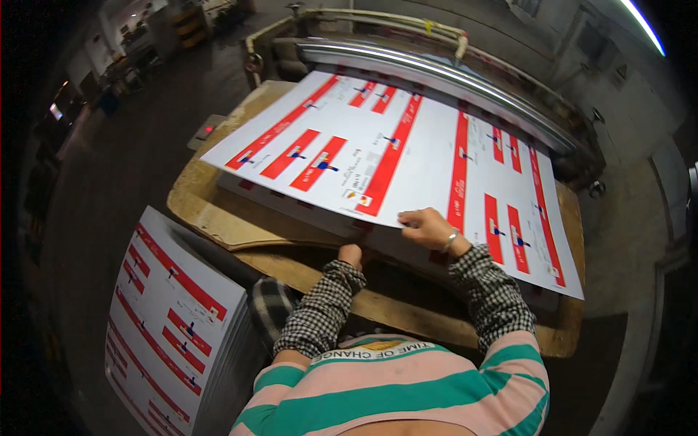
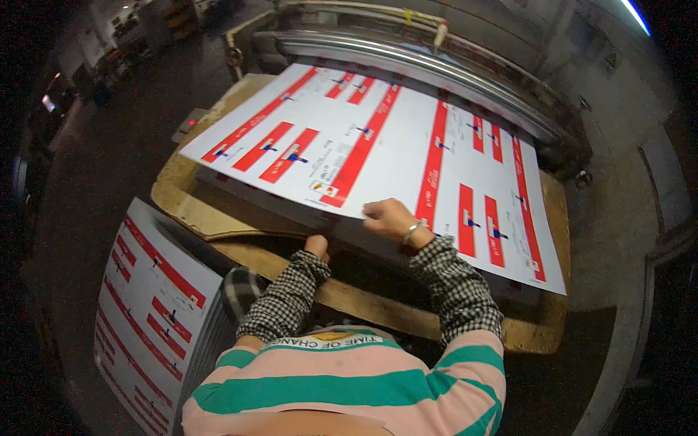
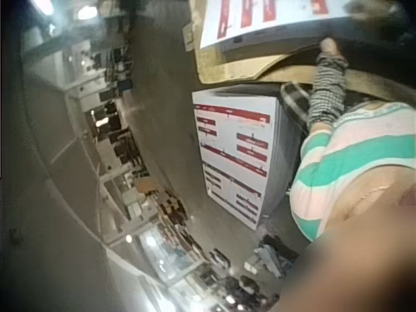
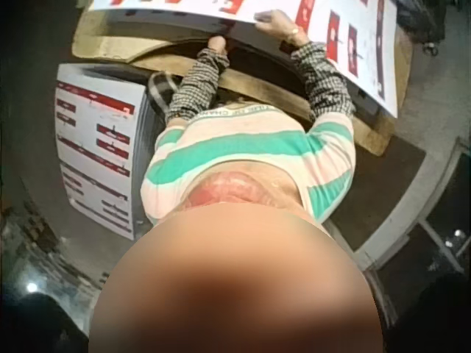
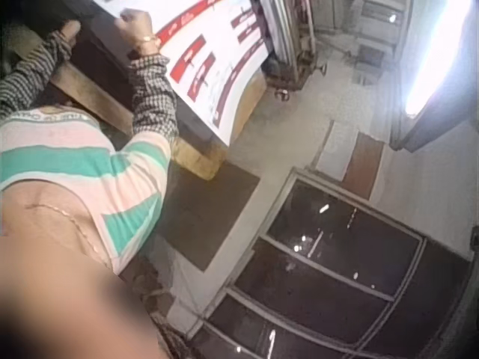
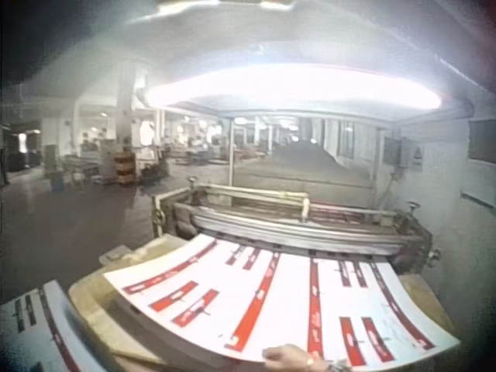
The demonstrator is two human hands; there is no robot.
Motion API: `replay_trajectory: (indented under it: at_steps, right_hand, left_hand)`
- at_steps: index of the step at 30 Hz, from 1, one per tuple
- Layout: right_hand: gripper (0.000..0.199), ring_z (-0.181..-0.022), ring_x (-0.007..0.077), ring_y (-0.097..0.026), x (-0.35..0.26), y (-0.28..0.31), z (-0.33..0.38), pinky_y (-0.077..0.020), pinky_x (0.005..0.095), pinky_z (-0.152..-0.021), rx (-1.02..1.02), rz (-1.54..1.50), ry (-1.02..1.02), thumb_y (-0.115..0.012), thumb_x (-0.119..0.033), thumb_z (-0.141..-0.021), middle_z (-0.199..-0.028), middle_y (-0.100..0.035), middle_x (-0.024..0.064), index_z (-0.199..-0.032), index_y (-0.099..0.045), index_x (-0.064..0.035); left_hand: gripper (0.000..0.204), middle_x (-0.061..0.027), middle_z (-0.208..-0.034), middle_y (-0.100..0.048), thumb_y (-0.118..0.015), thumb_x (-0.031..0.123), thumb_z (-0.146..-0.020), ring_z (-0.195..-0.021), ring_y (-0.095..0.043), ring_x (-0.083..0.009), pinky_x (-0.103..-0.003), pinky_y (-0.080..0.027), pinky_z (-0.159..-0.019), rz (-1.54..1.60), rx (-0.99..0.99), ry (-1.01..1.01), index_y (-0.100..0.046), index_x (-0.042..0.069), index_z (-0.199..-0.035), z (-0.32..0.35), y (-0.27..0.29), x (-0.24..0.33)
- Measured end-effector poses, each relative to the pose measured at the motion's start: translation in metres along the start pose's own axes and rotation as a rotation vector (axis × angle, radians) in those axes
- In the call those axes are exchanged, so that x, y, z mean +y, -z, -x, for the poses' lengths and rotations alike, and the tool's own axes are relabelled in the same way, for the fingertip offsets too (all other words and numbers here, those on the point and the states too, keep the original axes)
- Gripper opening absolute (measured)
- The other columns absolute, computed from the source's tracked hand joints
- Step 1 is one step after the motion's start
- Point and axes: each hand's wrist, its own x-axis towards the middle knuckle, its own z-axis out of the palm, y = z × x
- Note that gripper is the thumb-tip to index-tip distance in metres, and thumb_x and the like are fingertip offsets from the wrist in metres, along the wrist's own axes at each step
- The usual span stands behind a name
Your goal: Feeding large sheets of printed paper into an industrial rolling or laminating machine.
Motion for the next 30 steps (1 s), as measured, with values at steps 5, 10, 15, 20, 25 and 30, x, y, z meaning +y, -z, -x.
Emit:
replay_trajectory:
  at_steps: [5,10,15,20,25,30]
  right_hand:
    - [0.035,-0.095,0.0215,-0.055,0.051,-0.072,0.006,-0.0434,0.0271,-0.080,-0.041,-0.136,-0.043,-0.061,-0.015,-0.064,-0.107,-0.053,0.0182,-0.095,-0.058,0.0016]
    - [0.027,-0.073,0.0134,-0.055,0.074,-0.047,-0.035,-0.0444,0.0267,-0.069,-0.232,-0.029,-0.177,-0.061,-0.017,-0.062,-0.080,-0.060,0.0117,-0.085,-0.058,-0.0021]
    - [0.054,-0.098,0.0293,-0.049,0.094,-0.058,-0.057,-0.0411,0.0322,-0.081,0.031,0.091,-0.309,-0.065,-0.034,-0.062,-0.103,-0.052,0.0206,-0.098,-0.053,0.0042]
    - [0.096,-0.118,0.0447,-0.021,0.055,-0.115,-0.009,-0.0250,0.0380,-0.097,-0.164,0.522,-0.117,-0.071,-0.041,-0.051,-0.125,-0.019,0.0348,-0.122,-0.027,0.0040]
    - [0.044,-0.093,0.0299,-0.051,0.063,-0.066,-0.017,-0.0401,0.0318,-0.081,-0.241,0.099,-0.113,-0.059,-0.022,-0.064,-0.098,-0.052,0.0243,-0.099,-0.054,0.0035]
    - [0.026,-0.067,0.0197,-0.059,0.030,-0.014,-0.012,-0.0460,0.0286,-0.062,0.110,-0.083,-0.058,-0.050,-0.013,-0.071,-0.076,-0.061,0.0163,-0.091,-0.059,0.0014]
  left_hand:
    - [0.028,-0.0194,-0.098,-0.051,-0.037,0.003,-0.078,-0.087,-0.055,-0.0333,-0.045,-0.049,-0.070,-0.167,-0.007,-0.047,-0.042,-0.008,-0.103,0.053,-0.018,0.020]
    - [0.031,-0.0144,-0.098,-0.053,-0.047,0.018,-0.083,-0.082,-0.058,-0.0281,-0.039,-0.049,-0.068,-0.063,-0.189,-0.065,-0.042,0.001,-0.108,0.010,0.001,-0.002]
    - [0.034,-0.0137,-0.104,-0.052,-0.048,0.019,-0.083,-0.091,-0.055,-0.0243,-0.037,-0.047,-0.073,-0.081,-0.213,-0.018,-0.040,-0.001,-0.110,0.007,0.004,-0.006]
    - [0.026,-0.0107,-0.094,-0.054,-0.049,0.010,-0.081,-0.080,-0.056,-0.0210,-0.033,-0.049,-0.067,-0.156,-0.202,-0.042,-0.043,-0.002,-0.104,0.011,0.013,-0.003]
    - [0.020,-0.0091,-0.086,-0.056,-0.057,0.012,-0.076,-0.070,-0.055,-0.0147,-0.028,-0.049,-0.062,-0.071,-0.351,0.033,-0.051,0.000,-0.091,0.010,0.023,-0.003]
    - [0.024,-0.0136,-0.093,-0.055,-0.046,0.014,-0.083,-0.080,-0.056,-0.0201,-0.033,-0.050,-0.068,-0.052,-0.316,0.005,-0.049,-0.005,-0.097,0.017,0.008,0.007]
